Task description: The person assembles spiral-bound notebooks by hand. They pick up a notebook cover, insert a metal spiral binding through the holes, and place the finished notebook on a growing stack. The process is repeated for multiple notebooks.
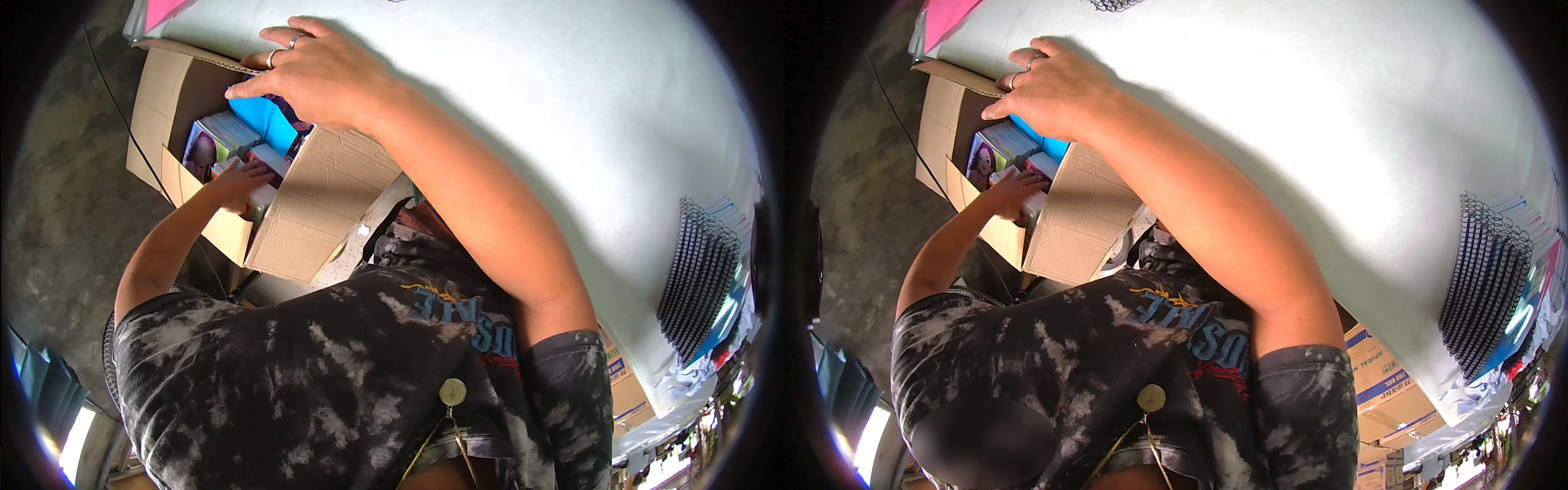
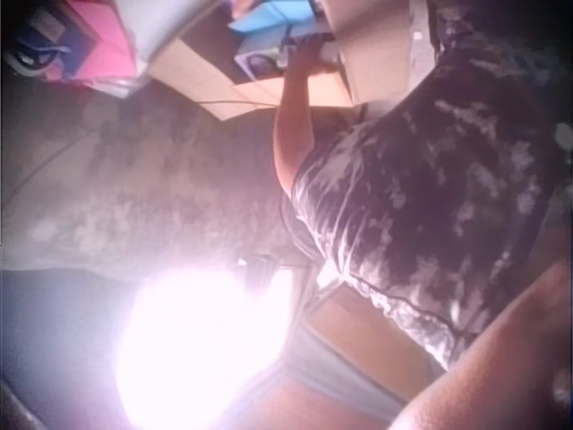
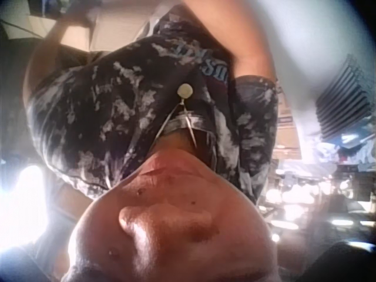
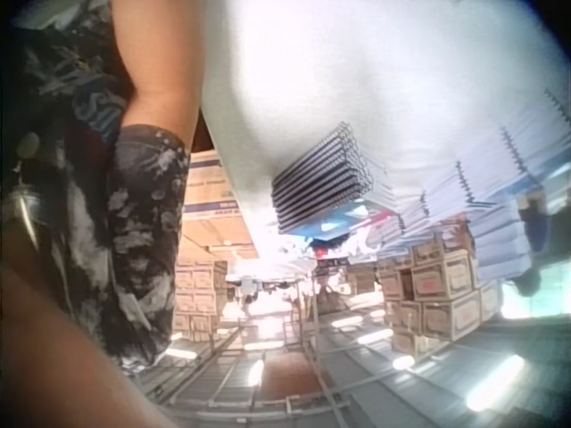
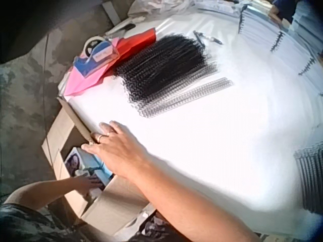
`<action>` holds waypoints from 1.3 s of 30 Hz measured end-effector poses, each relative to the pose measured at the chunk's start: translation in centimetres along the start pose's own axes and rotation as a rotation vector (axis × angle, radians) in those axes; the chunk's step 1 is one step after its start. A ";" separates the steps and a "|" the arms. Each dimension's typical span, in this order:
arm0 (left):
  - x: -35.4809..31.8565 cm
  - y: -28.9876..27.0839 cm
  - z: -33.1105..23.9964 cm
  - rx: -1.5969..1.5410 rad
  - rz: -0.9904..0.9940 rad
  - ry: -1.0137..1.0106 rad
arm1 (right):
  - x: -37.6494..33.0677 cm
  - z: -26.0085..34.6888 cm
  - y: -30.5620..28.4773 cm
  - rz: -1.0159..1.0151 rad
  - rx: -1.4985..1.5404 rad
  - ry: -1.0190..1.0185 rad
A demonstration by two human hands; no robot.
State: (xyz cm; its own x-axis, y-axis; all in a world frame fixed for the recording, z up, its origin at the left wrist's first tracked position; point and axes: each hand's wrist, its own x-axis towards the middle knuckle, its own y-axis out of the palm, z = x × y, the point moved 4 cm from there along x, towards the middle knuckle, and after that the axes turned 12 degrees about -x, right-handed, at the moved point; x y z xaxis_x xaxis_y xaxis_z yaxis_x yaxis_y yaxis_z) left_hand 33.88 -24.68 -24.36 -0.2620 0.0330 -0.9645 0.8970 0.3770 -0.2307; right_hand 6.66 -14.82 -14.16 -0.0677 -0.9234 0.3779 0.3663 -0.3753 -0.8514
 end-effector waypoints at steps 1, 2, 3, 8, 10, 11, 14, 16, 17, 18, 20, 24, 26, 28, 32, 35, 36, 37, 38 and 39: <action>0.2 -0.1 0.0 0.002 0.015 0.010 | 0.1 0.1 0.1 -0.007 0.020 -0.006; 0.4 -0.2 0.0 0.005 0.011 0.022 | 0.1 0.2 0.2 -0.014 0.042 -0.014; 0.6 -0.2 -0.1 0.004 0.005 0.033 | 0.1 0.3 0.4 0.002 0.030 -0.025; -6.2 -5.5 -3.7 0.051 -0.399 0.072 | 0.5 0.2 1.2 -0.024 -0.032 -0.058; -10.0 -8.5 -5.8 0.005 -0.574 0.026 | 0.4 0.3 0.2 0.064 0.036 -0.064; -12.1 -9.7 -7.3 0.003 -0.653 0.010 | 0.4 0.4 -0.4 0.106 0.068 -0.072; -17.4 -14.1 -12.1 0.050 -0.923 0.000 | 0.2 0.3 -1.1 0.024 0.245 -0.240; -21.2 -16.4 -14.7 0.060 -1.121 0.049 | -1.2 0.3 -2.0 -0.017 0.629 -0.245; -22.8 -17.5 -15.5 0.013 -1.197 0.077 | -2.5 0.8 -3.0 -0.038 0.650 -0.208; -24.6 -18.2 -16.5 0.006 -1.284 0.138 | -3.8 1.7 -4.4 -0.059 0.674 -0.183; -26.1 -19.9 -17.9 -0.056 -1.311 0.278 | -5.5 2.4 -6.0 -0.084 0.652 0.044; -25.5 -24.9 -18.2 -0.174 -1.317 0.467 | -8.3 0.3 -10.3 -0.201 0.896 0.460; -28.0 -24.0 -17.1 -0.082 -1.681 0.509 | -10.2 0.5 -11.4 -0.367 1.103 0.500; -27.2 -21.6 -11.2 -0.493 -1.783 0.169 | -13.6 -2.3 -12.1 -0.496 1.075 0.641; -16.7 -13.3 -1.8 -0.539 -1.022 -0.286 | -19.8 -9.4 -13.7 -0.861 1.341 1.106; -2.0 -0.8 7.0 -0.027 -0.619 -0.176 | -21.8 -16.6 -14.4 -0.871 1.261 1.118; -0.9 -2.0 4.2 -0.308 -0.497 -0.377 | -21.4 -16.8 -15.0 -0.883 1.298 1.164; 1.0 0.1 5.7 -0.254 -0.517 -0.344 | -20.3 -16.5 -15.4 -0.854 1.247 1.187; 4.5 2.4 7.1 -0.198 -0.540 -0.294 | -19.7 -16.1 -15.9 -0.832 1.178 1.211; 6.2 3.0 7.3 -0.138 -0.558 -0.282 | -19.2 -15.9 -16.4 -0.821 1.102 1.235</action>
State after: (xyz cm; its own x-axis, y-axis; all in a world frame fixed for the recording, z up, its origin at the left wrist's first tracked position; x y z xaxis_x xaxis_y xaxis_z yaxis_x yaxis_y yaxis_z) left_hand 37.53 -30.10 -31.93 -0.5556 -0.4403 -0.7053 0.5939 0.3835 -0.7072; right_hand -12.75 7.74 -13.25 -0.8926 -0.2753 -0.3570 0.2267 -0.9586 0.1723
